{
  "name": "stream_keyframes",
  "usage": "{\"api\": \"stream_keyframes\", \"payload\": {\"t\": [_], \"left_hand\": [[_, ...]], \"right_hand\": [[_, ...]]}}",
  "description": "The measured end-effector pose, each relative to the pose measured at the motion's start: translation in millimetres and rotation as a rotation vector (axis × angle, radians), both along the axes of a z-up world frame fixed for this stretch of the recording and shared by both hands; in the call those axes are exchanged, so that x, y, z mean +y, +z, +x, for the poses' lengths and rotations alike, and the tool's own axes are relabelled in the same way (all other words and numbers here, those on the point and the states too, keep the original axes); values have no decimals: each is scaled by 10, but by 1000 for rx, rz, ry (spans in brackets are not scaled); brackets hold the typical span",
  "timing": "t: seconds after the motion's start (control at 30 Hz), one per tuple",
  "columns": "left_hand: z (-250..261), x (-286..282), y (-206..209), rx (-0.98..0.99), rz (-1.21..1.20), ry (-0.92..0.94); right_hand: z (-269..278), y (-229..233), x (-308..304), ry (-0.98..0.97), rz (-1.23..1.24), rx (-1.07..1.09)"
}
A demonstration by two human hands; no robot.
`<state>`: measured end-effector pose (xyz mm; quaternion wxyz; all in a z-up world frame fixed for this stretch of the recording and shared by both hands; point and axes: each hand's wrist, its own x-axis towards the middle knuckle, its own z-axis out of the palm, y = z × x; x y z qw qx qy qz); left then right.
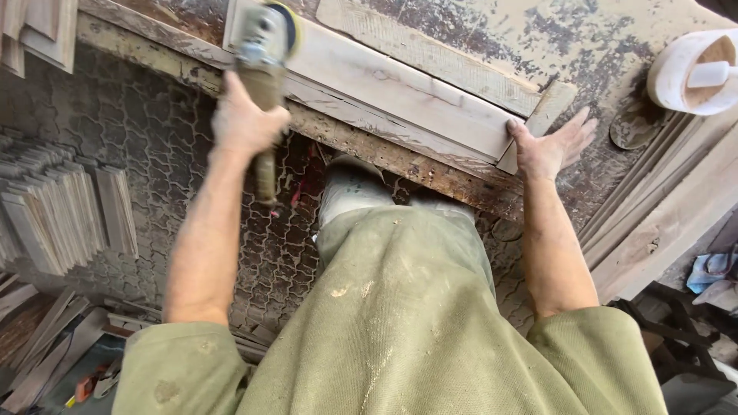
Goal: The recorder is sanding wooden planks using an angle grinder and applying filler or glue to cracks in the wood.
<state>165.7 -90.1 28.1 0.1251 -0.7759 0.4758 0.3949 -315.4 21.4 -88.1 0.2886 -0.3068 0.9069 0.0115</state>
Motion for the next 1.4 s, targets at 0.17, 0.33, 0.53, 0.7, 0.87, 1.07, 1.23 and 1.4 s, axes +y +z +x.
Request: {"api": "stream_keyframes", "payload": {"t": [0.17,0.33,0.53,0.7,0.87,1.07,1.23,1.4], "left_hand": [[221,-29,-288,44,-188,175],[-650,372,-295,40,-186,-85],[-2123,856,-74,66,63,-529],[-2425,1108,-135,175,-53,-758],[-1824,854,-243,78,114,-744],[-441,318,14,-25,86,-146],[184,119,-50,33,-92,137],[26,363,-483,-9,-204,89]], "right_hand": [[-67,267,-221,6,76,-35],[-207,209,-236,53,93,-33],[-444,-69,34,93,-85,-58],[-294,-41,-98,129,-65,-78],[-63,227,-243,132,66,-37],[-234,121,-384,49,152,-66],[-214,181,-508,67,192,-98],[-218,206,-567,93,264,-84]]}}
